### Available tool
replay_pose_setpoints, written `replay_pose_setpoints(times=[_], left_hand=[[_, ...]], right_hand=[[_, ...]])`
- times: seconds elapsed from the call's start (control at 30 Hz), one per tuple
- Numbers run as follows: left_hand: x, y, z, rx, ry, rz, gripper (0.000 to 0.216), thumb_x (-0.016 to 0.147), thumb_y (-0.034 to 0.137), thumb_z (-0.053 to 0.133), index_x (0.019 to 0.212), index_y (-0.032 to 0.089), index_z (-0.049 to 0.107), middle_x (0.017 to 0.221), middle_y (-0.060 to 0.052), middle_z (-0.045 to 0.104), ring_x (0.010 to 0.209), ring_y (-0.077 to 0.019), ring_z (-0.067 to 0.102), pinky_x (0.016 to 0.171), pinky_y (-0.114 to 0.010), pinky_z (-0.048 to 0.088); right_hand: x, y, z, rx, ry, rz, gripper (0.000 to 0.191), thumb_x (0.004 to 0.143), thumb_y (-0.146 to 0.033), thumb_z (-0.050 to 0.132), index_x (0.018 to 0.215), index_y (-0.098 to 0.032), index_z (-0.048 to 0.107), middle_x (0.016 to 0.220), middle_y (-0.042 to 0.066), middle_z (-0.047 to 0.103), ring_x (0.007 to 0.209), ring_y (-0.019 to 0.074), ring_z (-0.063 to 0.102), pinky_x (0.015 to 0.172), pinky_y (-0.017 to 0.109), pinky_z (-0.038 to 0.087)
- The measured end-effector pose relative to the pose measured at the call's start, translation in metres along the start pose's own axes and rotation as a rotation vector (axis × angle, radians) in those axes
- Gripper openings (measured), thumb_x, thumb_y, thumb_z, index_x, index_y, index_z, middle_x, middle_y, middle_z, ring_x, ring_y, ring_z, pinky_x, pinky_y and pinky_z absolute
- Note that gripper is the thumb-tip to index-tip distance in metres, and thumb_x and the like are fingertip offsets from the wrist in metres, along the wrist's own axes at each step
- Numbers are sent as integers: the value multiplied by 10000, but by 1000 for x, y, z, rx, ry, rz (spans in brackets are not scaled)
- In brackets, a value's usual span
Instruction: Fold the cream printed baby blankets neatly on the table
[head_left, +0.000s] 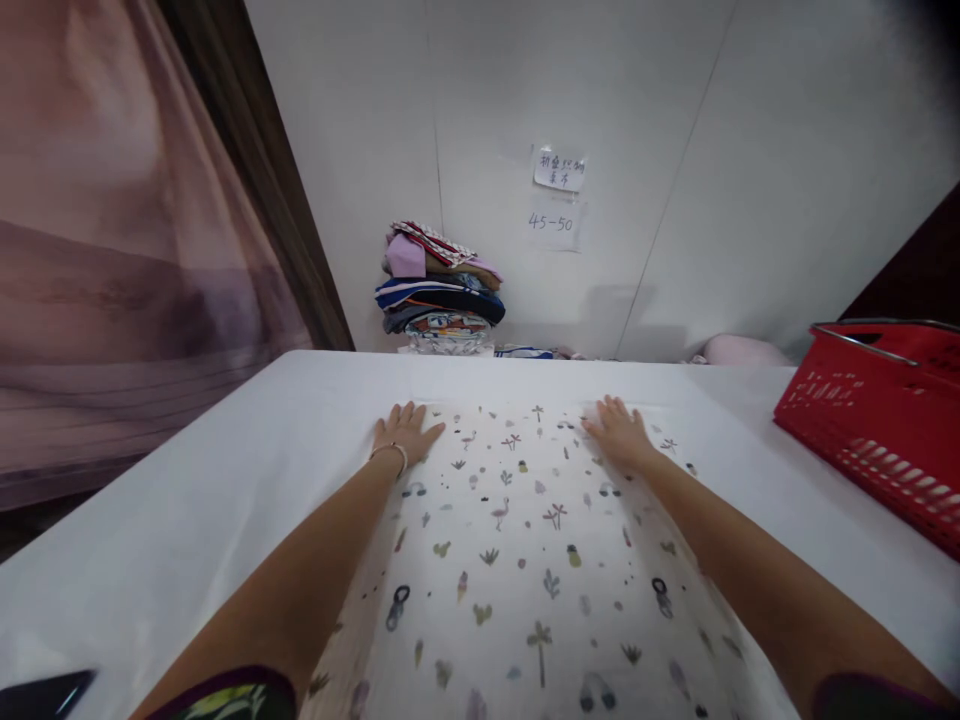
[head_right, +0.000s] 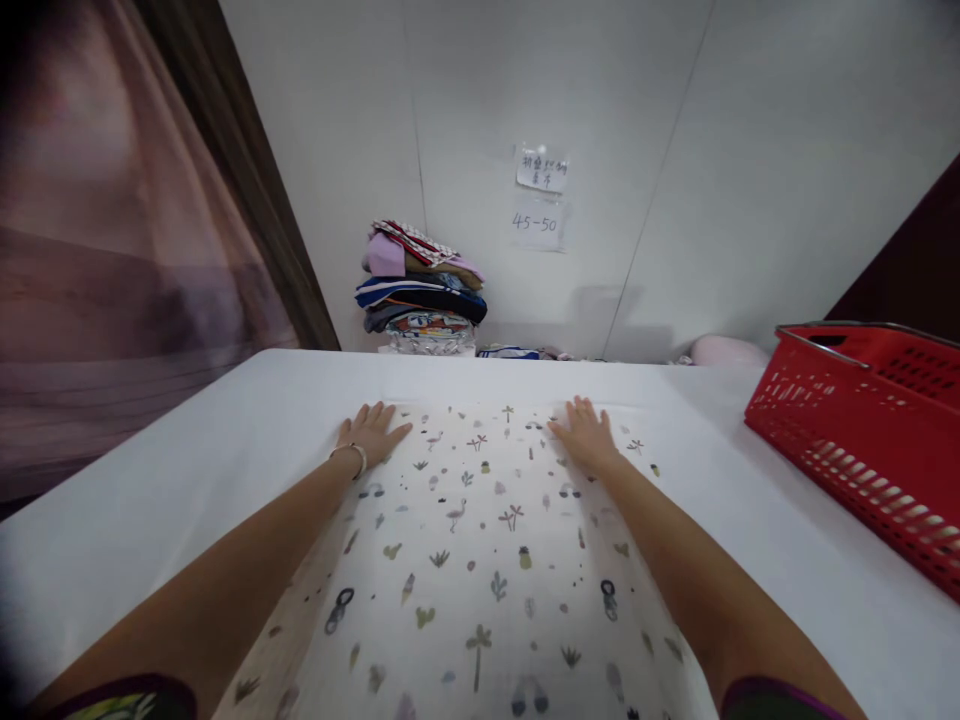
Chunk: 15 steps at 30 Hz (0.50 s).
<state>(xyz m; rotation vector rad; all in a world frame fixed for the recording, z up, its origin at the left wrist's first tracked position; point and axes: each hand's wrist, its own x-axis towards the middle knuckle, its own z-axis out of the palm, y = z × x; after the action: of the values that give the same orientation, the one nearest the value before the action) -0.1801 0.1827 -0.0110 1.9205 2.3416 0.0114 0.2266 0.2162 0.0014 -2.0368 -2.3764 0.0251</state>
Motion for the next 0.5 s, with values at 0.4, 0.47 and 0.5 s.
replay_pose_setpoints(times=[0.4, 0.47, 0.5], left_hand=[[-6, 1, -2, -25, -12, -4, 847, 744, 741, 125, 1418, 235, 213, 1500, -23, 93, 1369, -286, 17, 1077, -520, 100], [-7, 2, -3, -34, -17, -3, 849, 744, 740, 126, 1420, 232, 206, 1501, -22, 87, 1369, -285, 12, 1078, -519, 98], [-8, 2, -4, -37, -20, -3, 848, 745, 738, 128, 1420, 230, 206, 1501, -21, 85, 1369, -287, 11, 1077, -518, 100]], right_hand=[[32, -143, 4, 178, -199, -325, 744, 849, -639, 147, 1424, -167, 174, 1501, 62, 66, 1366, 226, 19, 1067, 468, 22], [34, -135, 1, 180, -205, -315, 748, 847, -641, 135, 1422, -166, 181, 1502, 65, 59, 1366, 226, 22, 1070, 462, 40], [33, -130, 0, 170, -185, -303, 753, 845, -643, 130, 1422, -162, 184, 1502, 67, 54, 1367, 227, 14, 1071, 463, 37]])
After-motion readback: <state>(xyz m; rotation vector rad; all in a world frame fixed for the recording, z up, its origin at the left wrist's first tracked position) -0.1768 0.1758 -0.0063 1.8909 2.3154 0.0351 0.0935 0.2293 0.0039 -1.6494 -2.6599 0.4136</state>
